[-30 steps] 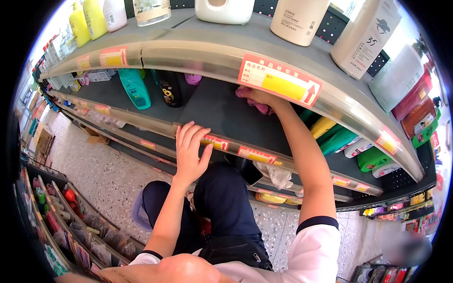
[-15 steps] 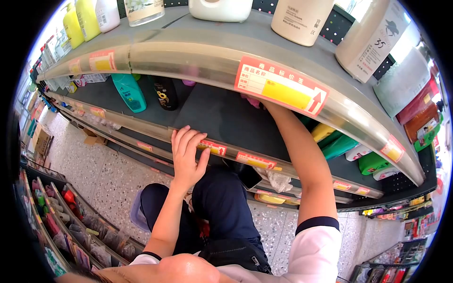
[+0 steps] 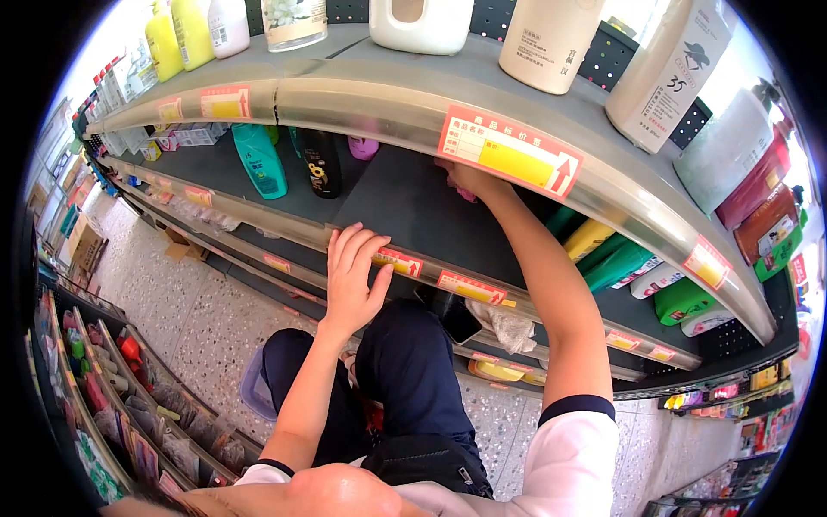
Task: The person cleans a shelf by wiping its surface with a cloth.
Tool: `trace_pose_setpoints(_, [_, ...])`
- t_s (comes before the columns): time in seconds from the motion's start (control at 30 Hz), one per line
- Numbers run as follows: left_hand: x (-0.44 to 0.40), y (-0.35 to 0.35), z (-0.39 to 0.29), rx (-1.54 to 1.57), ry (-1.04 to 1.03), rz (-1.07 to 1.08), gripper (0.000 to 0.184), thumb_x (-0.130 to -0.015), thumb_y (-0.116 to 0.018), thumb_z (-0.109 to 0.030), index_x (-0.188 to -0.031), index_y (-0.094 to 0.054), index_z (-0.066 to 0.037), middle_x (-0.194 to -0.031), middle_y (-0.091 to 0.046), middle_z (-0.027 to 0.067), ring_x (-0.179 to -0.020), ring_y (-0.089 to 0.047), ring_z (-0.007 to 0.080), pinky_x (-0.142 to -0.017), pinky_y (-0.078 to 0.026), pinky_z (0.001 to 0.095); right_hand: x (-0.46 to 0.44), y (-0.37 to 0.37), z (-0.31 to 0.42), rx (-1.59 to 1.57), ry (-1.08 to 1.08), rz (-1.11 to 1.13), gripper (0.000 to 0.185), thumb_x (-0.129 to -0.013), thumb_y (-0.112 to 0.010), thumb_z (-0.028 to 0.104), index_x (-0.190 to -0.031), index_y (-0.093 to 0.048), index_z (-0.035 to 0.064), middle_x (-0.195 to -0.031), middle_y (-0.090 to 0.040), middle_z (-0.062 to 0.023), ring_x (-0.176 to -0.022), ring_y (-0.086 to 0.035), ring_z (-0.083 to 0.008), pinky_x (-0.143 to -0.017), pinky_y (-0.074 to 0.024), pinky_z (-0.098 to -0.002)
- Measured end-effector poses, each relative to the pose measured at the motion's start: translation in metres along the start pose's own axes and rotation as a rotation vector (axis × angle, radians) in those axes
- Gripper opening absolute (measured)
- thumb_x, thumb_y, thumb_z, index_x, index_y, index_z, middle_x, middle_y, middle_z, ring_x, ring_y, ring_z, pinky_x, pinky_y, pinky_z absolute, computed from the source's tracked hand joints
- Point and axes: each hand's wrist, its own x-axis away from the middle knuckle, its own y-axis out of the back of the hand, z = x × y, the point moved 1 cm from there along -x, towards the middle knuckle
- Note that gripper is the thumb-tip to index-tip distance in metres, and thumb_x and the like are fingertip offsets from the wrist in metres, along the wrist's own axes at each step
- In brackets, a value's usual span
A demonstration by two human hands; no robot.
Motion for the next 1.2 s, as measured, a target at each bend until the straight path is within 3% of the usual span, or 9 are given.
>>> trace_pose_setpoints(0.13, [0.0, 0.0, -0.002, -0.007, -0.002, 0.003, 0.038, -0.085, -0.069, -0.013, -0.122, -0.062, -0.007, -0.126, -0.057, 0.0124, -0.131, -0.046, 0.0363, -0.116, -0.027, 0.0547, 0.019, 0.029, 0.041, -0.11, -0.294, 0.224, 0.022, -0.1, -0.056, 0.015, -0.112, -0.072, 0.0044, -0.065, -0.063, -0.0114, -0.044, -0.059, -0.0158, -0.042, -0.0472, -0.0325])
trace_pose_setpoints(0.23, [0.0, 0.001, -0.001, -0.005, -0.006, 0.002, 0.039, -0.086, -0.069, -0.014, -0.123, -0.061, -0.007, -0.127, -0.057, 0.0125, -0.131, -0.046, 0.0363, -0.116, -0.027, 0.0549, 0.031, 0.037, 0.046, -0.105, -0.19, 0.221, 0.022, -0.1, -0.055, 0.011, -0.111, -0.072, 0.0039, -0.064, -0.062, -0.0117, -0.043, -0.058, -0.0168, -0.039, -0.046, -0.0324])
trace_pose_setpoints(0.43, [0.0, 0.002, -0.002, -0.004, -0.005, 0.005, 0.04, -0.086, -0.069, -0.014, -0.124, -0.061, -0.007, -0.127, -0.057, 0.0125, -0.131, -0.046, 0.0362, -0.116, -0.027, 0.055, 0.051, 0.05, 0.063, -0.105, -0.243, 0.236, 0.02, -0.096, -0.058, 0.007, -0.11, -0.073, 0.0035, -0.066, -0.062, -0.0116, -0.046, -0.06, -0.0195, -0.044, -0.0488, -0.0343])
trace_pose_setpoints(0.53, [0.0, 0.002, -0.002, 0.001, -0.005, 0.008, 0.04, -0.085, -0.069, -0.014, -0.124, -0.061, -0.007, -0.127, -0.057, 0.0124, -0.131, -0.046, 0.0361, -0.116, -0.027, 0.0551, 0.054, 0.044, 0.048, -0.037, -0.064, 0.219, 0.019, -0.099, -0.057, 0.012, -0.108, -0.071, 0.003, -0.064, -0.064, -0.0104, -0.044, -0.058, -0.0165, -0.043, -0.0469, -0.0338])
trace_pose_setpoints(0.63, [-0.001, 0.003, -0.001, 0.01, -0.003, 0.012, 0.041, -0.085, -0.069, -0.013, -0.124, -0.061, -0.007, -0.127, -0.057, 0.0123, -0.131, -0.047, 0.0361, -0.116, -0.027, 0.0551, 0.056, 0.051, 0.056, -0.053, -0.187, 0.224, 0.015, -0.093, -0.064, 0.007, -0.103, -0.074, 0.0018, -0.079, -0.063, -0.014, -0.059, -0.067, -0.0228, -0.056, -0.0536, -0.0365])
trace_pose_setpoints(0.73, [-0.001, 0.002, 0.001, 0.009, -0.01, 0.006, 0.041, -0.084, -0.07, -0.013, -0.124, -0.061, -0.007, -0.127, -0.057, 0.0123, -0.131, -0.047, 0.036, -0.116, -0.027, 0.0552, 0.049, 0.047, 0.048, -0.068, -0.2, 0.234, 0.015, -0.094, -0.064, 0.009, -0.104, -0.074, 0.0024, -0.075, -0.065, -0.0133, -0.058, -0.067, -0.0216, -0.056, -0.0531, -0.0361])
trace_pose_setpoints(0.9, [-0.001, 0.001, 0.002, 0.004, -0.01, 0.006, 0.041, -0.083, -0.07, -0.013, -0.123, -0.062, -0.007, -0.126, -0.057, 0.0115, -0.13, -0.047, 0.0347, -0.116, -0.028, 0.0552, 0.029, 0.022, 0.003, 0.06, -0.023, 0.094, 0.017, -0.096, -0.063, 0.015, -0.104, -0.074, 0.005, -0.067, -0.067, -0.0101, -0.056, -0.066, -0.0187, -0.054, -0.0522, -0.0334])
trace_pose_setpoints(1.0, [-0.001, 0.001, 0.002, -0.005, -0.012, -0.003, 0.042, -0.082, -0.07, -0.013, -0.123, -0.061, -0.009, -0.126, -0.057, 0.0097, -0.13, -0.047, 0.0321, -0.115, -0.028, 0.0546, 0.018, 0.018, -0.006, 0.174, -0.04, 0.06, 0.018, -0.096, -0.063, 0.018, -0.106, -0.074, 0.0073, -0.071, -0.069, -0.0103, -0.063, -0.068, -0.02, -0.062, -0.0538, -0.0349])
trace_pose_setpoints(1.2, [-0.002, 0.002, 0.002, 0.001, -0.011, 0.0, 0.042, -0.082, -0.07, -0.012, -0.123, -0.061, -0.009, -0.125, -0.058, 0.0093, -0.13, -0.048, 0.0318, -0.115, -0.028, 0.0546, -0.011, -0.012, -0.059, 0.331, 0.123, -0.233, 0.034, -0.09, -0.072, 0.029, -0.117, -0.068, 0.0096, -0.099, -0.07, -0.0146, -0.096, -0.067, -0.0305, -0.088, -0.0508, -0.0434])
